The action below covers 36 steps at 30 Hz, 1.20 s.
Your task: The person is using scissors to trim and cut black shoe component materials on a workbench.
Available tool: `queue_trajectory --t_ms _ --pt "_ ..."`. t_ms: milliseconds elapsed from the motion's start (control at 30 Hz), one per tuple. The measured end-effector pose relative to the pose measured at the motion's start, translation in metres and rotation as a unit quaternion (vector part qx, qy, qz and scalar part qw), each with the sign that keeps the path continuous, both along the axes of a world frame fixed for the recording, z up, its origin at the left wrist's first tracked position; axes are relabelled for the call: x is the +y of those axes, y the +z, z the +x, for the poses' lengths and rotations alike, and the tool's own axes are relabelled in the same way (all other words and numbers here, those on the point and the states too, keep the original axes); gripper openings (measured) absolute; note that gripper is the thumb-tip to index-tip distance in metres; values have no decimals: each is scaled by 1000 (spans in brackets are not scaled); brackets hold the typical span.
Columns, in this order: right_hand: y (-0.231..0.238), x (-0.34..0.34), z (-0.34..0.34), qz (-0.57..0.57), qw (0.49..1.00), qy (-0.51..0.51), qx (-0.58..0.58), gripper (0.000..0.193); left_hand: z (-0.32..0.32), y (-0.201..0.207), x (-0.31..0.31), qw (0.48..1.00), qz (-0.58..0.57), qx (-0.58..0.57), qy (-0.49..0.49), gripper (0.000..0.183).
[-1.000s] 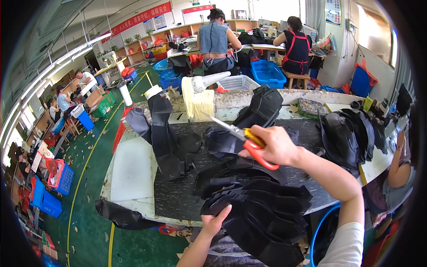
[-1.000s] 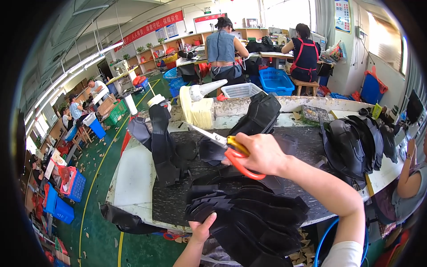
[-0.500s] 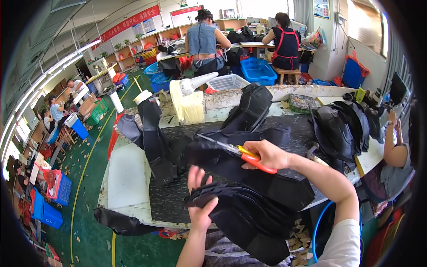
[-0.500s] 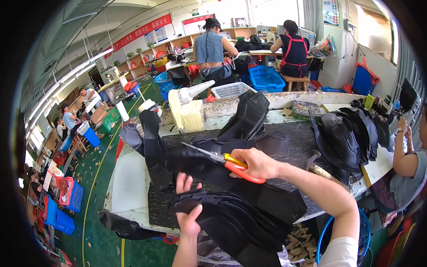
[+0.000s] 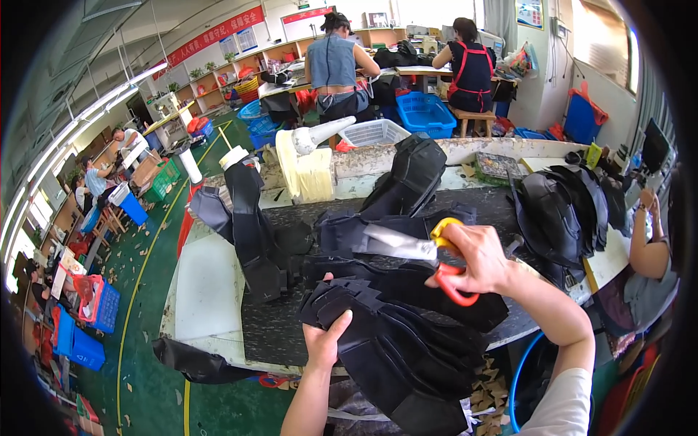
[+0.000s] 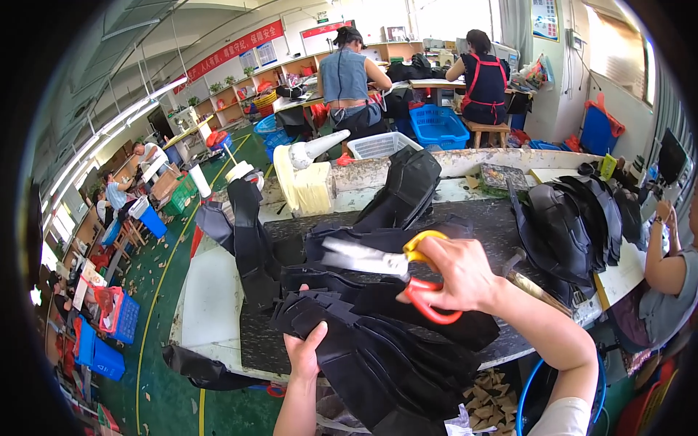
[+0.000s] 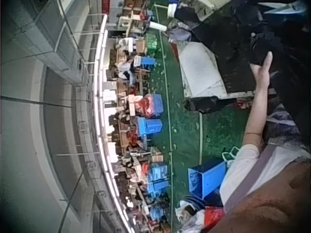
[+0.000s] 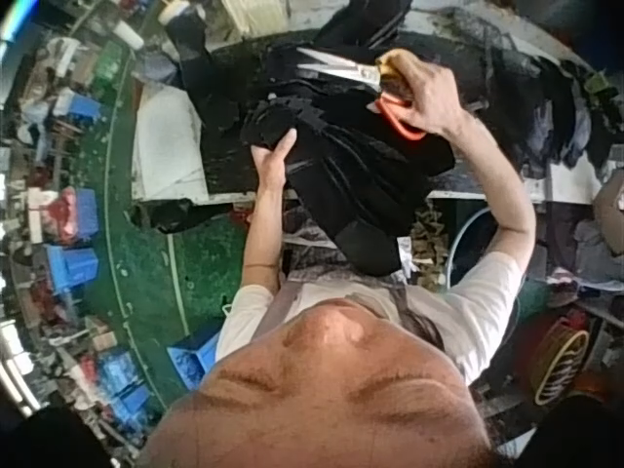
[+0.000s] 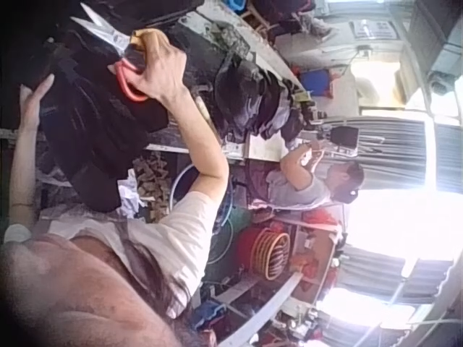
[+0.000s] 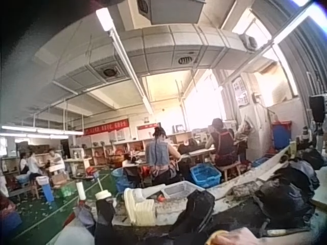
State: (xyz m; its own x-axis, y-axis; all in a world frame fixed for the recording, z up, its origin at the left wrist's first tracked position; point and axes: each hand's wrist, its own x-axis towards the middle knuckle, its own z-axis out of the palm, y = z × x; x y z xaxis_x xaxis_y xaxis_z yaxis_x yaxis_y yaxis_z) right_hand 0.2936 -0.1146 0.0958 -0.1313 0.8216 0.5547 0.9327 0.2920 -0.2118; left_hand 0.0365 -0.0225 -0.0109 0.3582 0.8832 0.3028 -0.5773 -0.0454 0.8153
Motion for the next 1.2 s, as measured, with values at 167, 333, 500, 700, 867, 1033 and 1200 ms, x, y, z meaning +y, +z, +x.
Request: queue_trajectory --t_ms 167,333,500,700,867,1033,1200 --pt "15 1 1 59 980 -20 -188 49 -4 3 0 995 78 49 -35 36" --pt "29 7 -1 45 971 -5 -236 50 1 10 -1 985 150 51 -61 44" --pt "42 18 -9 42 960 7 -275 50 -3 6 5 980 173 65 -79 53" --pt "32 27 0 30 963 49 -263 50 -1 8 1 984 155 48 -67 53" --pt "56 44 -22 87 953 69 -281 45 2 10 -2 976 188 87 -58 43" --pt "39 31 -8 17 999 -27 -38 46 -9 10 -13 993 80 73 50 36" --pt "1 -14 23 -84 951 -206 213 42 5 13 57 972 83 9 217 43"
